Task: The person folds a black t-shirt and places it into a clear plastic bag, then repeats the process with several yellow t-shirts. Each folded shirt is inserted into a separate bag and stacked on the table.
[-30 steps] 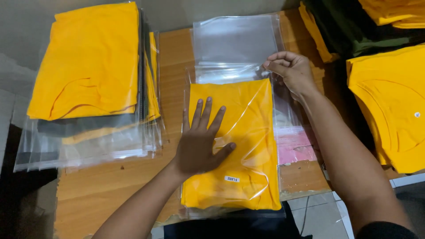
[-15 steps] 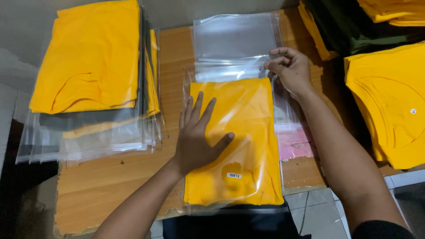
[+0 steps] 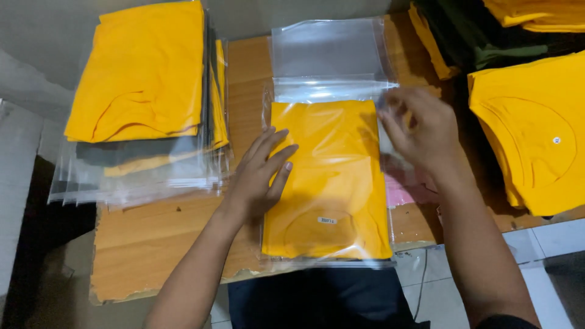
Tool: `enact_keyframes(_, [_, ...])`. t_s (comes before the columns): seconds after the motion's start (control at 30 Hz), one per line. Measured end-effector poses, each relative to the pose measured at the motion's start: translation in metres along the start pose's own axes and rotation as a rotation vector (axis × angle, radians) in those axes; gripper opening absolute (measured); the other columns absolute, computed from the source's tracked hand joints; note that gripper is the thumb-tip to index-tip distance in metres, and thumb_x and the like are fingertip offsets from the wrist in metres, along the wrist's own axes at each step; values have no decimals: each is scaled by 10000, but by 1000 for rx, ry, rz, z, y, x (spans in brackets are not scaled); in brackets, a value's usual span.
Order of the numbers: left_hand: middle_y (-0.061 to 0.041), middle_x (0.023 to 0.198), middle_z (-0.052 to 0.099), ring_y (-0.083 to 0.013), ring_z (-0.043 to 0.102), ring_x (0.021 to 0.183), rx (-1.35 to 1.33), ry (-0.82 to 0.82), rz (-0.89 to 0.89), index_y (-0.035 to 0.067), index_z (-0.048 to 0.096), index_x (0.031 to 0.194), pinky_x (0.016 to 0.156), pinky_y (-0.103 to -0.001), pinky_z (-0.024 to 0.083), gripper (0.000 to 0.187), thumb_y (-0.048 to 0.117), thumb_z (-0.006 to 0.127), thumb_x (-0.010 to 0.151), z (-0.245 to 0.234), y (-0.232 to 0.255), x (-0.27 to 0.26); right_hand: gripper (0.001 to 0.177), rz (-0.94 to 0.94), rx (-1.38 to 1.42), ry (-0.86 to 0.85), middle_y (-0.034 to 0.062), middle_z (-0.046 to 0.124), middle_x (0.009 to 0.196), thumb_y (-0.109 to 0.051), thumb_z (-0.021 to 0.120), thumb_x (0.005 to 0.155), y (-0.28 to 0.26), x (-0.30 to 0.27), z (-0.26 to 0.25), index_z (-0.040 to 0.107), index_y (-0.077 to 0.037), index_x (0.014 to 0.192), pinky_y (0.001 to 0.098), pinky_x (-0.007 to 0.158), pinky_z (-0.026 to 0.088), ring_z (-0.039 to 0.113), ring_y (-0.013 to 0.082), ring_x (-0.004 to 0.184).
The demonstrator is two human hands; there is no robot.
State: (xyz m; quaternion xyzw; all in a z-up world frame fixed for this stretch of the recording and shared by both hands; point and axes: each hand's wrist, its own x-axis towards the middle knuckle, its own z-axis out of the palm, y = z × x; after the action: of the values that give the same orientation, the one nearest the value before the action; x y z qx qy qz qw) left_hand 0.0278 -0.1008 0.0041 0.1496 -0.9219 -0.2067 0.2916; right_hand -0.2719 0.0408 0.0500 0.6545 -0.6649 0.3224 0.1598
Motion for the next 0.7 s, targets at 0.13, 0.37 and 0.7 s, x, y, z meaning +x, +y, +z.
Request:
enact_keyframes(0.13, [-222,1383,582,-474,550,1314,-50,45,75,-7,630,1249,1104,-585,465,310,-8,513,962,-27,30,-53,106,-71,161,-54,156,712,1050,-57,720,941,-44,-92,-26,732,-4,1032,350,727,543,677,272,871])
enact_keyframes(0.37, [-114,1432,623,-380,487,1421,88,-40,-99,109,650,1339,1180,-542,372,405,214,565,957,-43,66,-136,452,-51,99,-131,107,600,1473,3,610,952,-65,-184,-40,601,-130,1384,484,1022,535,618,370,1210])
enact_keyframes(0.7, [-26,1546,520,-380,413,1474,271,-61,-55,152,524,1489,1219,-599,308,580,239,680,938,-28,79,-183,650,-67,11,-183,29,532,1556,-104,718,881,-77,-226,-34,502,-180,1490,596,1234,349,437,389,1504])
